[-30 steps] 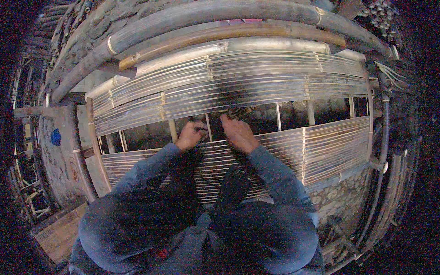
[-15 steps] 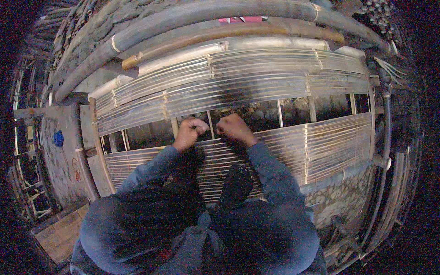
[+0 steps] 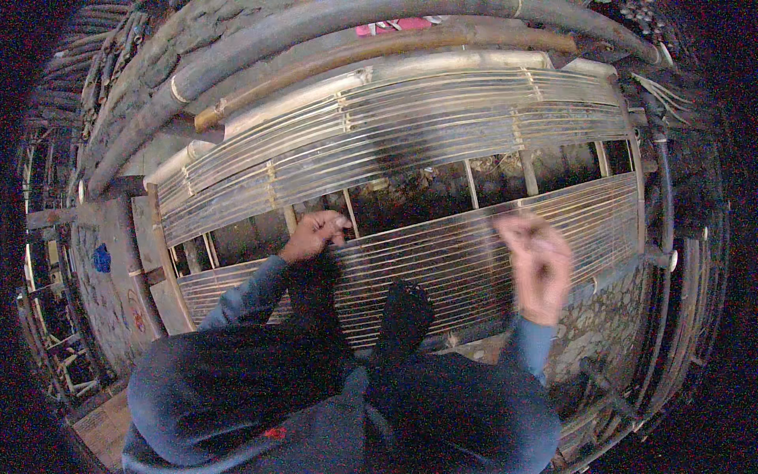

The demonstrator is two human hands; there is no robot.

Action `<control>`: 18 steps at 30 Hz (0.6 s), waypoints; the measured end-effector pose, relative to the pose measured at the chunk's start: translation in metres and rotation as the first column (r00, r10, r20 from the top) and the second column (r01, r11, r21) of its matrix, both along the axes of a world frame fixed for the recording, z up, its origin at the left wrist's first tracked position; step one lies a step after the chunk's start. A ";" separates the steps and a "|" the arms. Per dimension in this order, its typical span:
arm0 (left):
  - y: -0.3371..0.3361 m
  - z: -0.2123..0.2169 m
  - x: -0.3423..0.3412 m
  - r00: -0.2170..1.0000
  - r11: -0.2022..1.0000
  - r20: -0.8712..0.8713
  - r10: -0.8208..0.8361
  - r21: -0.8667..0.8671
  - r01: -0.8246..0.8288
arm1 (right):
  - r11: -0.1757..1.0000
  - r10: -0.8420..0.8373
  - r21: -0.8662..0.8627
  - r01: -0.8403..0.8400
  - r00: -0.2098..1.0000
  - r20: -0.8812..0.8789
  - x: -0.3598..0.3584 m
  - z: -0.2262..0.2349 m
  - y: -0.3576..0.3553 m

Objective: The person weaves thin bamboo strips into a large frame, securing the strips by threading and tying twine around the bamboo supports.

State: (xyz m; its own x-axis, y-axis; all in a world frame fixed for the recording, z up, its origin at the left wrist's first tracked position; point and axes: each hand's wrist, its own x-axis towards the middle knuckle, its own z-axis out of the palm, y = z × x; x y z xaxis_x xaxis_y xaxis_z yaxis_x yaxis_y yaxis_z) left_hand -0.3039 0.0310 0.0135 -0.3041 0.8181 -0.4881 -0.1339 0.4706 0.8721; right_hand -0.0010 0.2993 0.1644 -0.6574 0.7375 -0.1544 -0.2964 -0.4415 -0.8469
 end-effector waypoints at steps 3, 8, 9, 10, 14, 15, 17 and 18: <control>0.028 0.017 0.036 0.718 0.924 -0.684 0.129 0.346 0.163 | 0.982 -0.187 -0.084 0.167 0.909 -0.372 0.090 0.044 0.018; 0.054 0.039 0.081 0.733 0.837 -0.678 -0.058 0.367 0.406 | 0.876 -0.450 0.338 0.345 0.838 0.310 0.116 0.085 -0.013; 0.047 0.034 0.081 0.776 0.868 -0.595 -0.208 0.253 0.427 | 0.886 -0.433 0.341 0.313 0.820 0.374 0.126 0.087 -0.015; 0.042 0.030 0.083 0.802 0.876 -0.487 -0.345 0.139 0.461 | 0.895 -0.419 0.344 0.283 0.797 0.436 0.140 0.089 -0.015; 0.036 0.055 0.080 0.831 0.877 -0.310 -0.462 -0.024 0.480 | 0.940 -0.340 0.198 0.276 0.753 0.564 0.181 0.062 -0.017; 0.036 0.052 0.079 0.801 0.873 -0.429 -0.418 0.053 0.484 | 0.925 -0.368 0.161 0.345 0.702 0.609 0.189 0.040 -0.014; 0.045 0.053 0.076 0.812 0.860 -0.373 -0.449 0.067 0.506 | 0.883 -0.386 -0.001 0.470 0.727 0.568 0.217 -0.027 -0.027; 0.047 0.056 0.073 0.814 0.854 -0.347 -0.466 0.066 0.517 | 0.878 -0.348 -0.099 0.468 0.767 0.540 0.225 -0.054 -0.041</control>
